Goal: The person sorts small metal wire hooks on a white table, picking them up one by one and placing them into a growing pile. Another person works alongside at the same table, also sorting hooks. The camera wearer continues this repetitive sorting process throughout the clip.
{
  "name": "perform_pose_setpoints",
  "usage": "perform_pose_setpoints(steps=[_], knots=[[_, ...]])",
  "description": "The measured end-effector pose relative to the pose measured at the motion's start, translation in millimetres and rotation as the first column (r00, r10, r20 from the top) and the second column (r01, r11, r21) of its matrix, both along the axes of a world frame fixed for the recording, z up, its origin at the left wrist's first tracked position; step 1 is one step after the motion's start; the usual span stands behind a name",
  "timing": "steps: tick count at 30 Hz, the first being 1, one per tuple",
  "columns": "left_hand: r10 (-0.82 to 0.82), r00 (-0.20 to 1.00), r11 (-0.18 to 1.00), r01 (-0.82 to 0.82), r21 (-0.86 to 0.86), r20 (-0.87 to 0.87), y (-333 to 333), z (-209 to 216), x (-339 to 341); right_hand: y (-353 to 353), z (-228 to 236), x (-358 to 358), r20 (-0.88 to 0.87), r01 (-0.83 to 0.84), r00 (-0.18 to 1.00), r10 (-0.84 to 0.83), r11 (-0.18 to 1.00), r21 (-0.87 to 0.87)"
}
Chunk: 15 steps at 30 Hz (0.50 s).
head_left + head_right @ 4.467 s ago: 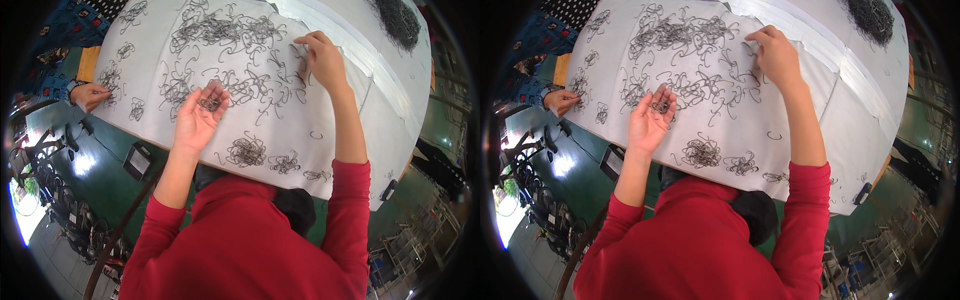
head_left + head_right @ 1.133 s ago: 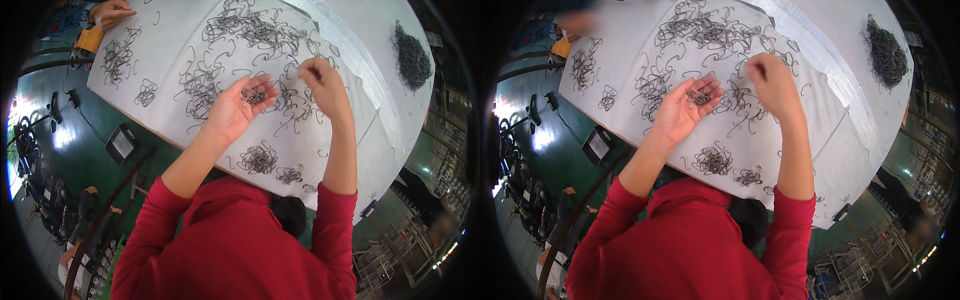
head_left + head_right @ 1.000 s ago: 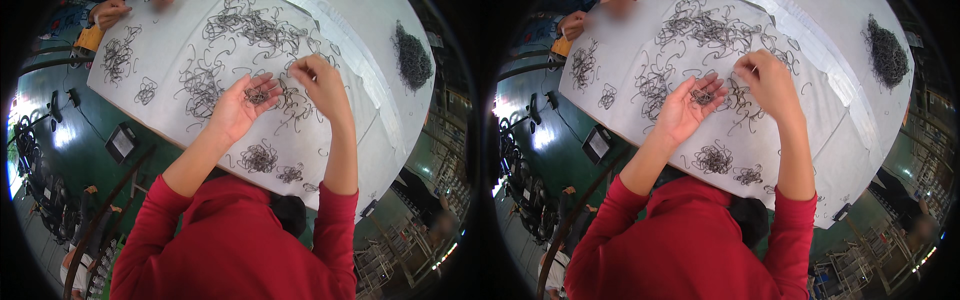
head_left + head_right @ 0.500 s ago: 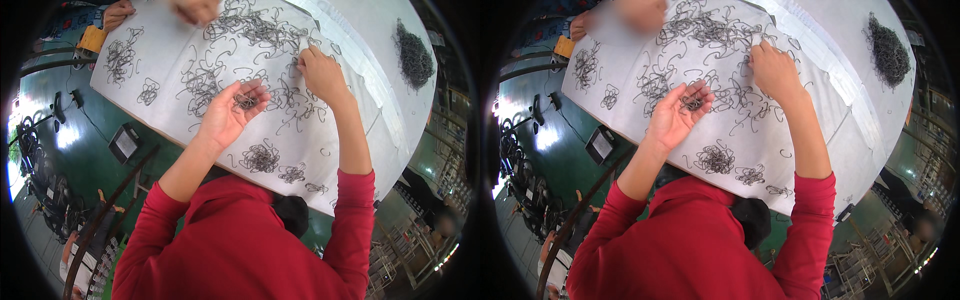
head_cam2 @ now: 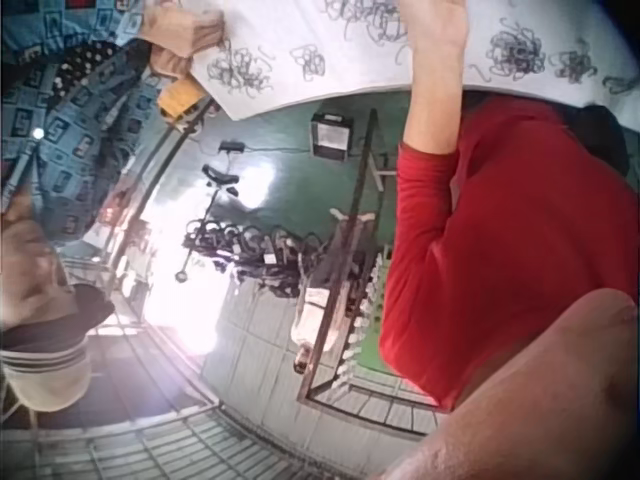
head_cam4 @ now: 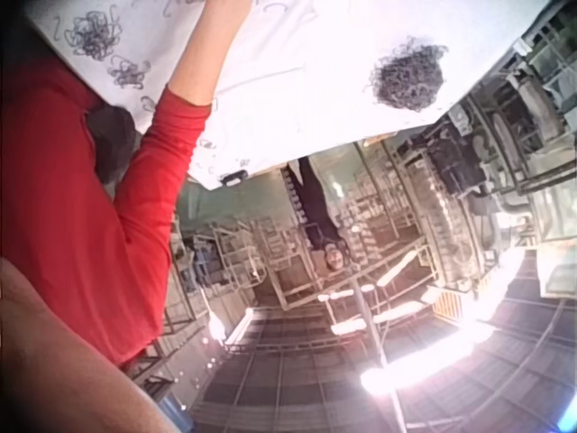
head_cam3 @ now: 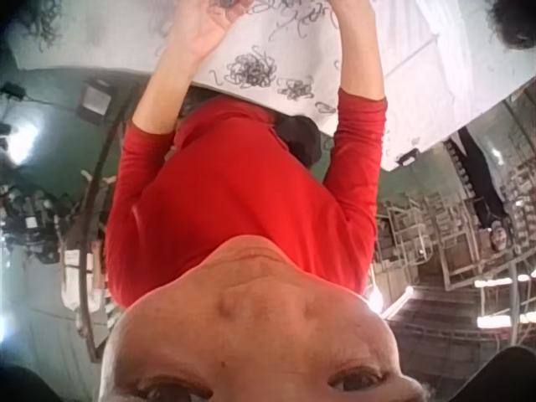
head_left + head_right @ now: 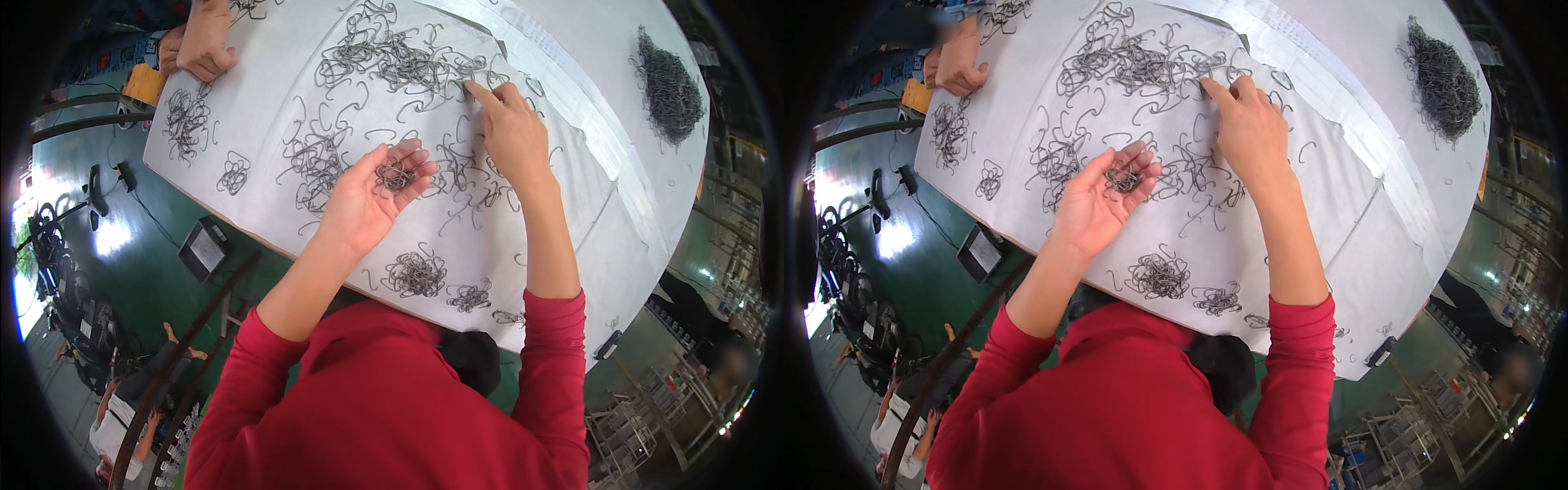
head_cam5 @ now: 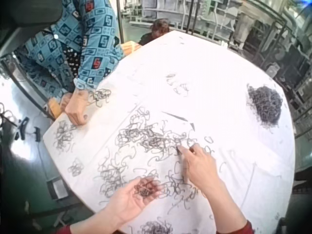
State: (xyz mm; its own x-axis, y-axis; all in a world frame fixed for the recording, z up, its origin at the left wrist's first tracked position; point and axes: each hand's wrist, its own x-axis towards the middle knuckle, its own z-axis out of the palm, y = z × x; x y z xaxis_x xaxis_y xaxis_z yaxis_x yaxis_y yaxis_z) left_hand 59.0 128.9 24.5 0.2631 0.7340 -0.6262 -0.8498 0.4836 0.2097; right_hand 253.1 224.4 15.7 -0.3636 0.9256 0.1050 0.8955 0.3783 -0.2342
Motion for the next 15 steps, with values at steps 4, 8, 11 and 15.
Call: perform_pose_setpoints(steps=[4,8,11,15], knots=[[0.037,0.998,0.999,-0.036,0.018,-0.053,-2.0,-2.1,-14.8,-2.7,6.4,4.0,-0.041,0.064,0.997,-0.064,0.998,0.0],[0.048,0.997,0.999,-0.046,0.024,-0.067,1.2,-4.9,-21.4,-1.5,3.6,-1.8,-0.115,0.078,0.99,-0.078,0.997,-0.005],[0.056,0.997,0.998,-0.055,0.031,-0.051,1.9,-3.9,-24.2,-5.0,6.2,-3.4,-0.179,-0.015,0.984,0.004,0.998,-0.06],[0.069,0.997,0.997,-0.068,0.038,-0.036,1.2,-6.5,-28.6,1.6,11.4,-6.8,-0.292,0.142,0.935,-0.2,0.968,-0.207]])
